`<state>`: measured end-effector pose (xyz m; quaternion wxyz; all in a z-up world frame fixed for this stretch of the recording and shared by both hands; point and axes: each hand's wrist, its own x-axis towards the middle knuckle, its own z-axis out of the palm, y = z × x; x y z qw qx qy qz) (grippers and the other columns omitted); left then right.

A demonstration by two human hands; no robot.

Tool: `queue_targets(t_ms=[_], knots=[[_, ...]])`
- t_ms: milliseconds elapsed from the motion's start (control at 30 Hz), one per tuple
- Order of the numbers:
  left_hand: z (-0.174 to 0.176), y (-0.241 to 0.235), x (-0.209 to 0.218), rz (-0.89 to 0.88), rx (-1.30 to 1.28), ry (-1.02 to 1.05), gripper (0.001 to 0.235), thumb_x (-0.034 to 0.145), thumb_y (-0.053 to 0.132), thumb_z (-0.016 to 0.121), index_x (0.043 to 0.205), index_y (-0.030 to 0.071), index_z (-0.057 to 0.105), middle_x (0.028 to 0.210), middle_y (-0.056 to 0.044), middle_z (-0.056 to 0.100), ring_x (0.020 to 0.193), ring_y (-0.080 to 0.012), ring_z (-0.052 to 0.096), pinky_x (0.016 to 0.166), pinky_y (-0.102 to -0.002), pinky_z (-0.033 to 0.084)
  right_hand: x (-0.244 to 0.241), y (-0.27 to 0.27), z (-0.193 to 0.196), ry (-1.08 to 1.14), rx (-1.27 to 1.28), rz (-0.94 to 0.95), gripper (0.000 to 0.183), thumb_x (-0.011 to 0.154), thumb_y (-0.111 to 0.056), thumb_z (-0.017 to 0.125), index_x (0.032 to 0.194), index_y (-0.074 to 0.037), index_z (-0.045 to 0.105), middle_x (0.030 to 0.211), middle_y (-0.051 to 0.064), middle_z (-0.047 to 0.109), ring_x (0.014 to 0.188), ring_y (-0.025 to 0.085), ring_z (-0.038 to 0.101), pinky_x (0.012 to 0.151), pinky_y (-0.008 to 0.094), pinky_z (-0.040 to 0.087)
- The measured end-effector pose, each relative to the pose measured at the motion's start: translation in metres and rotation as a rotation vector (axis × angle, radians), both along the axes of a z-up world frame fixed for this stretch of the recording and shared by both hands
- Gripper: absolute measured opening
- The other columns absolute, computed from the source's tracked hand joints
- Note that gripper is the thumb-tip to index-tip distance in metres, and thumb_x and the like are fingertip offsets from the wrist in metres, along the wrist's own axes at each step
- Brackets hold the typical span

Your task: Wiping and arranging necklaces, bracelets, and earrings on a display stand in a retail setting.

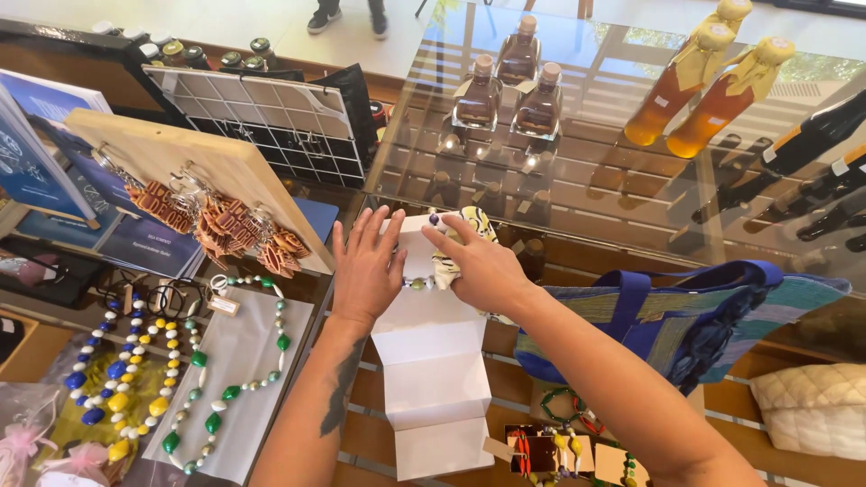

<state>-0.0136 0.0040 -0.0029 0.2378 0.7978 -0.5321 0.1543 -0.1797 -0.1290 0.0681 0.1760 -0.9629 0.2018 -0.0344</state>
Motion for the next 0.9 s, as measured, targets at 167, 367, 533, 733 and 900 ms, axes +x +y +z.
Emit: queue_targets(t_ms=[167,367,533,733,900], knots=[[0.009,0.005,-0.011,0.012,-0.071,0.012,0.059,0.092,0.022,0.067,0.149,0.018,0.051,0.152,-0.01,0.048,0.145,-0.0314,0.039,0.121,-0.059,0.021,-0.011,0.008,0.0,-0.18,0.091,-0.1,0.062,0.074,-0.009,0.073,0.132,-0.025,0.056,0.132,0.006,0.057,0.101,0.035,0.069,0.082,0.046,0.056],[-0.016,0.02,-0.041,0.023,-0.187,0.005,0.036,0.091,0.011,0.068,0.127,0.012,0.063,0.136,-0.01,0.057,0.132,-0.0321,0.05,0.114,-0.05,0.036,-0.023,0.012,-0.008,-0.421,0.27,-0.129,0.039,0.078,-0.008,0.071,0.116,-0.012,0.062,0.115,0.01,0.065,0.104,0.035,0.067,0.087,0.043,0.054],[-0.042,0.025,-0.053,-0.042,-0.089,0.087,0.037,0.085,0.006,0.067,0.122,0.009,0.065,0.122,-0.007,0.065,0.117,-0.0296,0.058,0.101,-0.045,0.044,-0.033,0.015,-0.027,-0.345,0.323,-0.165,0.037,0.076,-0.008,0.072,0.112,-0.009,0.066,0.107,0.012,0.067,0.103,0.035,0.066,0.089,0.042,0.053],[-0.063,0.016,-0.057,-0.032,0.066,0.143,0.042,0.086,0.008,0.064,0.128,0.006,0.065,0.124,-0.008,0.067,0.11,-0.0305,0.059,0.094,-0.042,0.047,-0.037,0.025,-0.057,-0.13,0.362,-0.182,0.052,0.076,-0.011,0.069,0.128,-0.016,0.067,0.131,0.006,0.066,0.114,0.034,0.066,0.097,0.04,0.053],[-0.061,0.008,-0.064,0.015,0.192,0.199,0.035,0.089,0.017,0.065,0.124,0.01,0.066,0.121,-0.005,0.068,0.109,-0.0304,0.058,0.092,-0.043,0.045,-0.033,0.035,-0.056,0.075,0.32,-0.176,0.067,0.074,-0.013,0.069,0.14,-0.02,0.058,0.145,0.002,0.057,0.121,0.035,0.061,0.099,0.045,0.051]])
